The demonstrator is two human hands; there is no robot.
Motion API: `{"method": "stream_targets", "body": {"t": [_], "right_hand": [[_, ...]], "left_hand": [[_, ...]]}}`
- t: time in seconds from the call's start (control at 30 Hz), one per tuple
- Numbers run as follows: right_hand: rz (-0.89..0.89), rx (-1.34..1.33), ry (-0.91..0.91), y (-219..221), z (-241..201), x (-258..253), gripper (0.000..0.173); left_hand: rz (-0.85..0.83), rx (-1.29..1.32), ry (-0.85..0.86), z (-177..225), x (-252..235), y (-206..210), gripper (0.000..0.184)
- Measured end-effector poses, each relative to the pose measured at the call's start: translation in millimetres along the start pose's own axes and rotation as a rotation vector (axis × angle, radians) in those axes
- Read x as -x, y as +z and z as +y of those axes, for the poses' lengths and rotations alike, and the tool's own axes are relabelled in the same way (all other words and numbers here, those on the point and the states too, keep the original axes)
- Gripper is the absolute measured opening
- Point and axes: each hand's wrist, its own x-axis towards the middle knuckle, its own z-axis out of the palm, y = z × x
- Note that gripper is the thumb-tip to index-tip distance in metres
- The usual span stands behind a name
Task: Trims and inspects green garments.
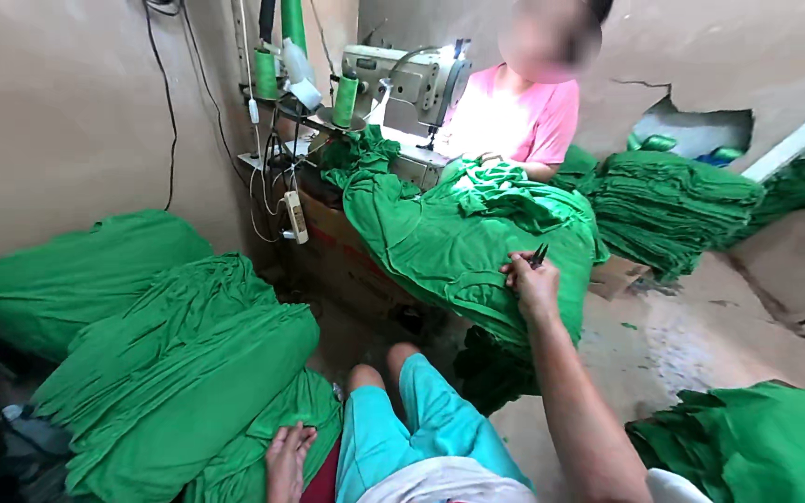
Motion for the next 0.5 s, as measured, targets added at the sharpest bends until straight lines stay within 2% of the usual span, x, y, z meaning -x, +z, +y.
{"method": "stream_targets", "body": {"t": [0.23,0.5], "right_hand": [[-0.015,0.065,-0.069,-2.0,6.5,-2.0,0.017],[-0.008,0.097,-0.051,-0.3,4.6,-0.8,0.017]], "left_hand": [[-0.012,0.013,0.0,-0.6,0.0,-0.9,0.016],[-0.008,0.016,-0.019,0.9,0.0,-1.3,0.016]]}}
